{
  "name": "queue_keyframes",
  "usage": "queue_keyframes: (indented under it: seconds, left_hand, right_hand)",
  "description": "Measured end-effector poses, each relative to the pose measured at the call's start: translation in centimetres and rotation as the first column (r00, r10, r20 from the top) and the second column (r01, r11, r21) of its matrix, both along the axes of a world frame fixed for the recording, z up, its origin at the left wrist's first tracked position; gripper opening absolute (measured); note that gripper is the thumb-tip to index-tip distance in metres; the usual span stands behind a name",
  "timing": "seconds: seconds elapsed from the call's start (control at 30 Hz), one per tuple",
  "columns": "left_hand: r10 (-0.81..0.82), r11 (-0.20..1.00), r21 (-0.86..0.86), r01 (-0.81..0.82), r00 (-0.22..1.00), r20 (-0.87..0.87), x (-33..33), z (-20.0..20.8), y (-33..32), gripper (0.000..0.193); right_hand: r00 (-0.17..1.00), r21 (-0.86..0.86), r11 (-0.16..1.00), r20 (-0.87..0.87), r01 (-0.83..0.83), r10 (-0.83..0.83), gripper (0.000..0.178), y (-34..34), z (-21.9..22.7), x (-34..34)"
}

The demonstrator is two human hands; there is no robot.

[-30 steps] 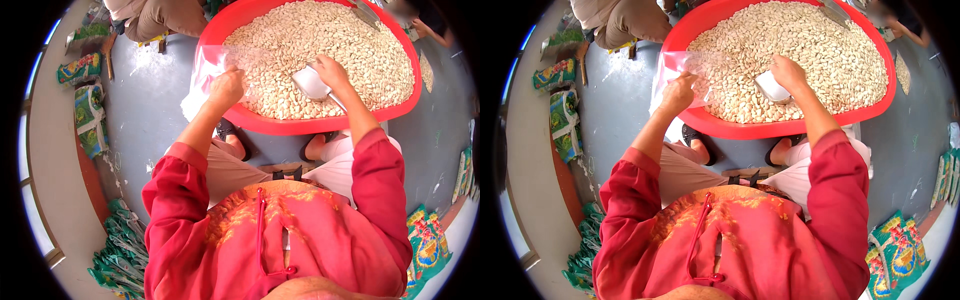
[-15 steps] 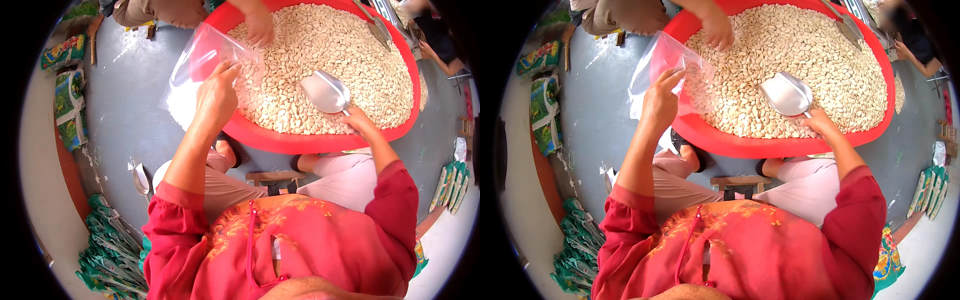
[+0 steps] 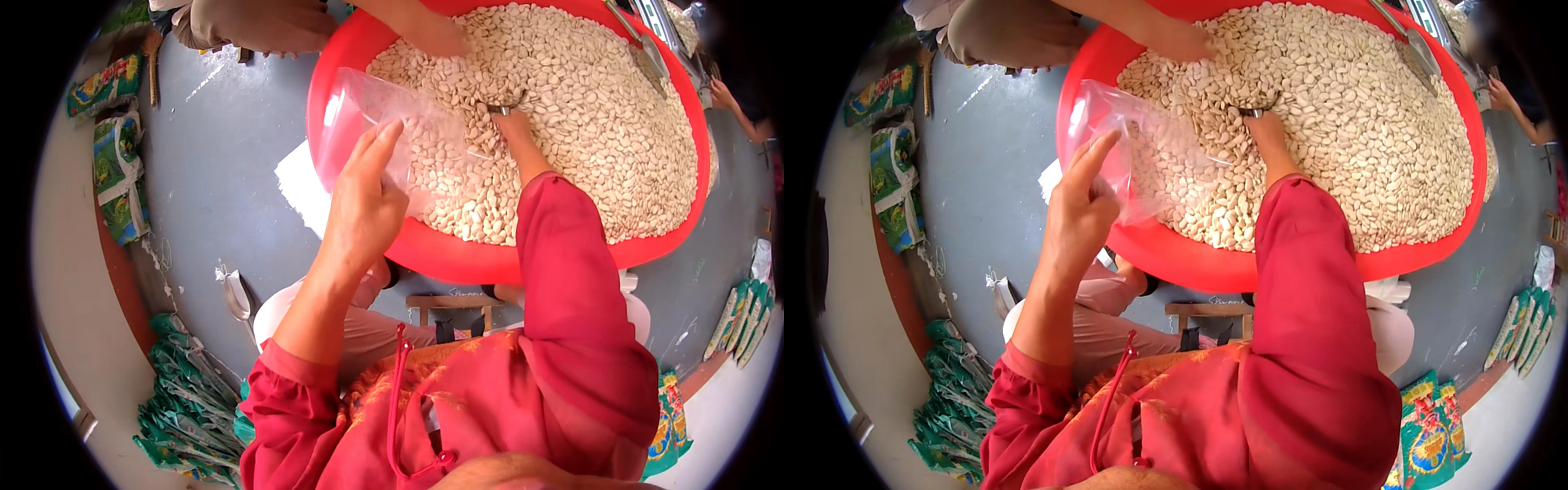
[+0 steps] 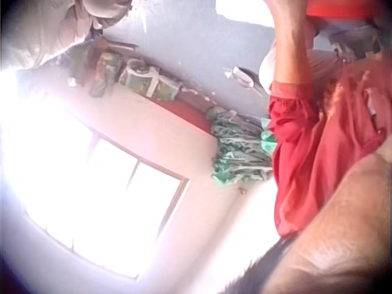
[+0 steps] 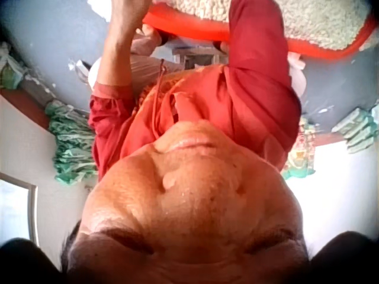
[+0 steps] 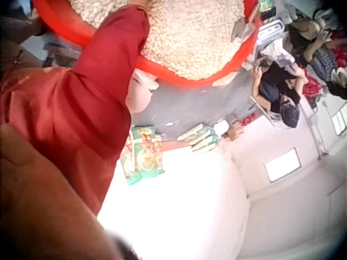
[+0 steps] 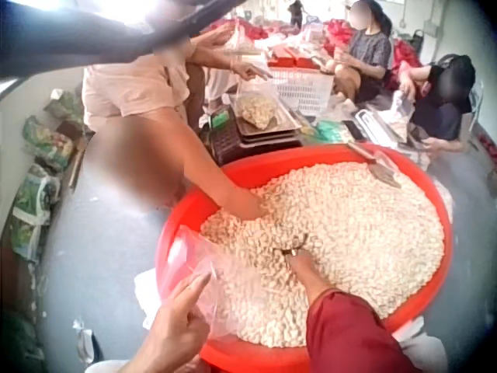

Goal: The person scoops peanuts from a large red basin into clear plastic bags using a metal scoop. They repeatedly fill the bags and place them on the floor or a nearby surface. The task is performed in a room with other people also engaged in similar packaging activities.

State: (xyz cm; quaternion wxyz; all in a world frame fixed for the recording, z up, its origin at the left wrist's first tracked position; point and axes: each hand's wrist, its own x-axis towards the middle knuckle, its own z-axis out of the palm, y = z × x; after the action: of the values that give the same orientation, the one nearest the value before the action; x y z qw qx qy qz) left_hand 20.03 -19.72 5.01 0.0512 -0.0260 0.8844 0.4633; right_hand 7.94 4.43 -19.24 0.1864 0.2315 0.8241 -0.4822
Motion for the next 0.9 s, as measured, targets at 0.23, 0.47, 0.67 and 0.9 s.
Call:
queue_keyframes:
  seconds: [0.23,0.47,0.67,0.9]
  left_hand:
    - [0.066,0.988,0.127,-0.086,0.986,0.153,-2.2,-1.7,1.0,0.060]
    - [0.029,0.955,0.281,-0.094,0.974,0.226,-3.6,-3.1,3.5,0.062]
    - [-0.119,0.968,0.237,0.076,0.978,0.171,-3.2,-4.5,6.7,0.061]
    - [-0.426,0.851,0.394,0.348,0.896,0.127,-0.2,-2.9,10.7,0.063]
  right_hand:
    - [0.999,-0.225,0.974,-0.008,0.030,-0.032,0.017,3.7,4.7,4.3]
    - [0.988,-0.127,0.980,-0.001,-0.151,0.152,0.015,11.5,15.6,10.3]
    - [0.954,-0.133,0.955,0.103,-0.266,0.280,0.015,12.9,20.7,15.7]
    - [0.852,-0.036,0.875,0.212,-0.482,0.478,0.019,8.1,21.4,14.1]
